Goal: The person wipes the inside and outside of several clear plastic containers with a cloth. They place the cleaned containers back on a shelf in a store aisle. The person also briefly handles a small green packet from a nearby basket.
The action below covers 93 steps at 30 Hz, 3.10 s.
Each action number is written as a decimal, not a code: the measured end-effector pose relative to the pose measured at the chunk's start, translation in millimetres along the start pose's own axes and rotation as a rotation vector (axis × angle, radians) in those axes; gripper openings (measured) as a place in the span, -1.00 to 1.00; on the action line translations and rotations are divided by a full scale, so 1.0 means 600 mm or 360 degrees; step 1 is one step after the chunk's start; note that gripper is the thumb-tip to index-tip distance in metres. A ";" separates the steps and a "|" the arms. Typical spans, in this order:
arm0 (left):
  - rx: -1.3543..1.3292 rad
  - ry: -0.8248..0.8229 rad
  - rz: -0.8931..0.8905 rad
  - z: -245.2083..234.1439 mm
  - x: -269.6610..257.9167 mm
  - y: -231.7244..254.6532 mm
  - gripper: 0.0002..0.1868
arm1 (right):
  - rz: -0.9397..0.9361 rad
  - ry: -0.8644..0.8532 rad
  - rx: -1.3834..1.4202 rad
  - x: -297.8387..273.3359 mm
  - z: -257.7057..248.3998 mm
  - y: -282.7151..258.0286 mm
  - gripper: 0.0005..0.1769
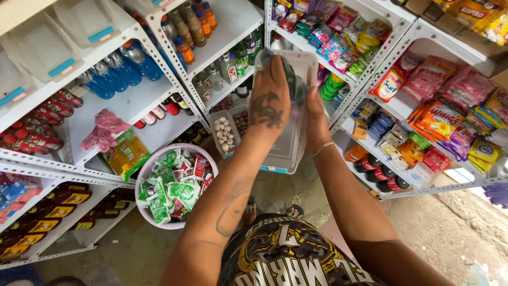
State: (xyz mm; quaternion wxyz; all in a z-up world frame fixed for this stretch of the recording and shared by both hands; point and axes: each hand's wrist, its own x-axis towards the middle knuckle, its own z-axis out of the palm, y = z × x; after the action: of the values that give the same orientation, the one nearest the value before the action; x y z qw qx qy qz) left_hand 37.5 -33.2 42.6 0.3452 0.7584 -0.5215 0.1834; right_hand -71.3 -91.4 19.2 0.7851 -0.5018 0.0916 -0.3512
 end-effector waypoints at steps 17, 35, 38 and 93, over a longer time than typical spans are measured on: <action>0.0611 -0.0357 0.0517 -0.038 -0.040 -0.052 -0.68 | -0.0359 0.0367 -0.0618 0.041 -0.038 0.018 -0.18; -0.0017 -0.0020 0.0500 -0.010 -0.026 -0.018 -0.33 | -0.0408 0.0029 -0.0197 0.060 -0.034 0.055 -0.12; -0.0148 -0.0453 0.0251 -0.017 -0.106 0.012 -0.32 | -0.0308 0.0261 -0.0216 0.089 -0.073 0.046 -0.20; -0.0267 -0.0211 -0.1026 0.137 -0.098 -0.117 -0.52 | -0.1330 0.0406 -0.2273 0.125 -0.144 -0.076 -0.01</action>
State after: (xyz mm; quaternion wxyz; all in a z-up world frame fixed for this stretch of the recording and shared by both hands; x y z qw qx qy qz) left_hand 72.3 -37.6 -75.7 0.4119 0.8635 -0.2897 -0.0286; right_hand -80.2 -213.7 32.2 0.0672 -0.8277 0.1865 -0.5250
